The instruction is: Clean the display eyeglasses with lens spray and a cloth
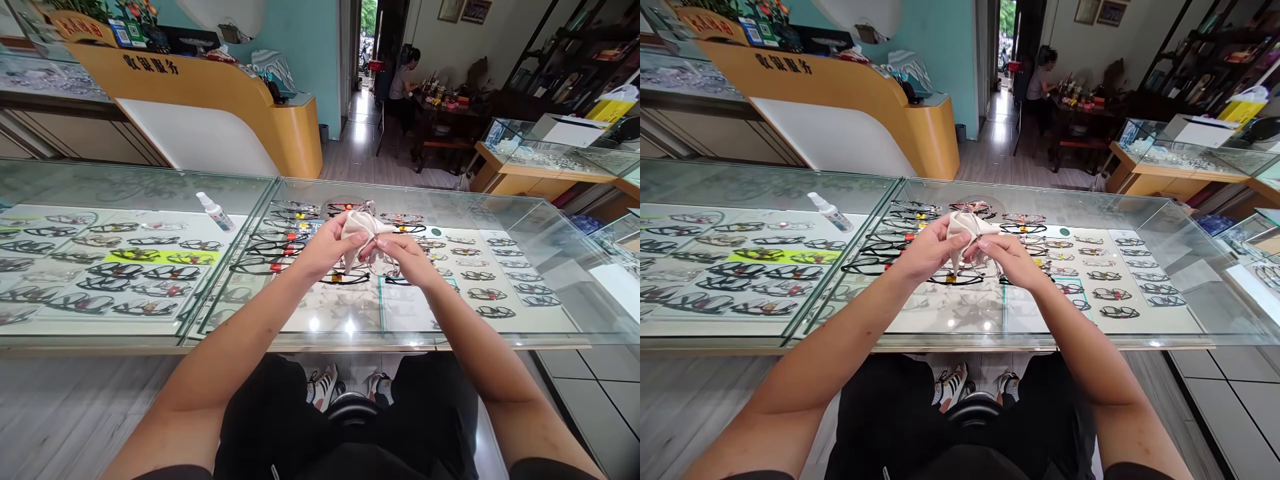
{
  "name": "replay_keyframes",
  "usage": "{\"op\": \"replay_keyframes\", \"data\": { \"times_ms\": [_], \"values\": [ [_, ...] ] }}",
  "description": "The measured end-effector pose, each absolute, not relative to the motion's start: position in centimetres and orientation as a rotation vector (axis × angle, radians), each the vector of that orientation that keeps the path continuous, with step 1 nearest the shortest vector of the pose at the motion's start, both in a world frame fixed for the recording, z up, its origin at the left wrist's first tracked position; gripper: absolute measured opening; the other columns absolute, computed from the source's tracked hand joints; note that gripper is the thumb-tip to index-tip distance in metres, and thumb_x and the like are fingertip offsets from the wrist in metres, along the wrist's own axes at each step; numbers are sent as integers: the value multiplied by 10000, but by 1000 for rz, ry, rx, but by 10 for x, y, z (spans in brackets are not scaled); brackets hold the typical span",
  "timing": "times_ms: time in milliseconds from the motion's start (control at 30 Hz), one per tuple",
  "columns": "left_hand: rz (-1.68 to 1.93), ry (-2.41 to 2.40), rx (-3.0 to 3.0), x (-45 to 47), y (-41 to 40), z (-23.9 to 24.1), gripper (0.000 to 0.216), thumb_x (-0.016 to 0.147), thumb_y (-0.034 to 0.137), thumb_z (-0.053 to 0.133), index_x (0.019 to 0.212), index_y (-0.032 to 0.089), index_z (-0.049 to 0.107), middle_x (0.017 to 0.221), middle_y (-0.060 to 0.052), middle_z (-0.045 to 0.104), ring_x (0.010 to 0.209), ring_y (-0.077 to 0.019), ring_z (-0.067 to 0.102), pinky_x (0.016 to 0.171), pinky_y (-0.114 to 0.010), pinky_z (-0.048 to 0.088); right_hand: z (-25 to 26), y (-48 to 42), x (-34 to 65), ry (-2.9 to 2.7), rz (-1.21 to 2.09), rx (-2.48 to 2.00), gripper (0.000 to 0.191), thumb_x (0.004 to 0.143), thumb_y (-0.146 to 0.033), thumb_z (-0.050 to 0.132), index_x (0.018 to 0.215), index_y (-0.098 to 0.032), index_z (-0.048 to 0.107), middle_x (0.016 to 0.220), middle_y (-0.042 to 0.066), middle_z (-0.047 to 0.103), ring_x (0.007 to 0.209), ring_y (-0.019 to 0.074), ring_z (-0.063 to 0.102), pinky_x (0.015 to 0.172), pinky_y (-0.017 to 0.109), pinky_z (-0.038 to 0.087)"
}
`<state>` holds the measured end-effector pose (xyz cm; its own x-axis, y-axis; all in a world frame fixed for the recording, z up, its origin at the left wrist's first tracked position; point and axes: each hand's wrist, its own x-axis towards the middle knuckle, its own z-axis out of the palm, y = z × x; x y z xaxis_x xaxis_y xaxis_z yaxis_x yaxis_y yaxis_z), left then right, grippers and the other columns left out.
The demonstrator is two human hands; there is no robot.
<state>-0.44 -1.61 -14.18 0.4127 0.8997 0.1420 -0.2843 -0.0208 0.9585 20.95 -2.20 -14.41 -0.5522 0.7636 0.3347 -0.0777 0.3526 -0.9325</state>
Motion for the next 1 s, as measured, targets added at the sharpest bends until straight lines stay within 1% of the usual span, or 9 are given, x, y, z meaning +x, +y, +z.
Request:
{"op": "replay_keyframes", "data": {
  "times_ms": [133, 267, 367, 533, 600, 667, 767, 867, 1000],
  "values": [
    [1115, 697, 1244, -1, -17, -147, 601, 785, 590, 967, 1083, 179, 645, 788, 6, 720, 618, -144, 670, 544, -241, 551, -148, -23, 207, -1831, 1305, -610, 431, 1081, -551, 631, 982, -214, 881, 891, 39, 797, 872, 185, 703, 891, 315, 554],
    [1175, 717, 1234, 1, -15, -151, 590, 827, 692, 894, 978, 183, 638, 696, 5, 694, 546, -142, 646, 499, -235, 514, -146, -26, 205, -1837, 1311, -639, 428, 1076, -554, 639, 960, -213, 870, 906, 39, 806, 869, 186, 705, 886, 318, 557],
    [1184, 699, 1202, -2, -15, -147, 604, 828, 708, 886, 994, 174, 659, 704, -3, 699, 546, -140, 642, 493, -236, 508, -143, -28, 205, -1795, 1318, -649, 424, 1072, -548, 645, 941, -206, 859, 905, 45, 813, 867, 190, 714, 888, 324, 562],
    [1107, 578, 1155, -4, -21, -135, 692, 761, 515, 1004, 1255, 175, 659, 871, -13, 752, 641, -149, 697, 580, -253, 565, -143, -27, 207, -1754, 1309, -638, 447, 1063, -577, 641, 957, -203, 862, 899, 54, 811, 876, 202, 708, 903, 340, 561],
    [1104, 568, 1176, -2, -24, -134, 713, 731, 444, 1030, 1271, 180, 647, 870, -5, 750, 631, -142, 687, 601, -258, 575, -146, -26, 205, -1761, 1327, -622, 460, 1058, -594, 641, 957, -201, 859, 888, 54, 807, 869, 202, 704, 886, 338, 563],
    [1115, 588, 1192, 0, -25, -137, 674, 717, 432, 1036, 1209, 191, 644, 821, 12, 736, 579, -134, 656, 573, -259, 563, -149, -26, 202, -1802, 1327, -629, 491, 1050, -625, 638, 936, -198, 851, 872, 53, 802, 847, 200, 698, 858, 333, 565],
    [1164, 650, 1208, -1, -22, -143, 578, 740, 497, 1016, 1062, 197, 641, 742, 31, 701, 523, -126, 621, 525, -248, 532, -152, -28, 199, -1898, 1248, -665, 542, 1059, -657, 601, 904, -194, 835, 873, 51, 800, 829, 193, 697, 839, 324, 560],
    [1195, 696, 1238, -6, -17, -144, 546, 798, 610, 953, 960, 180, 657, 754, 12, 694, 566, -117, 626, 535, -230, 518, -151, -34, 198, -2012, 1076, -693, 537, 1096, -626, 545, 956, -203, 845, 937, 49, 824, 882, 199, 728, 876, 326, 550],
    [1166, 672, 1289, -13, -16, -138, 575, 843, 709, 873, 946, 173, 692, 802, -24, 704, 632, -142, 642, 560, -253, 526, -146, -40, 202, -2078, 791, -719, 454, 1122, -550, 529, 1065, -256, 871, 1023, 45, 855, 967, 223, 760, 931, 359, 540]
  ]
}}
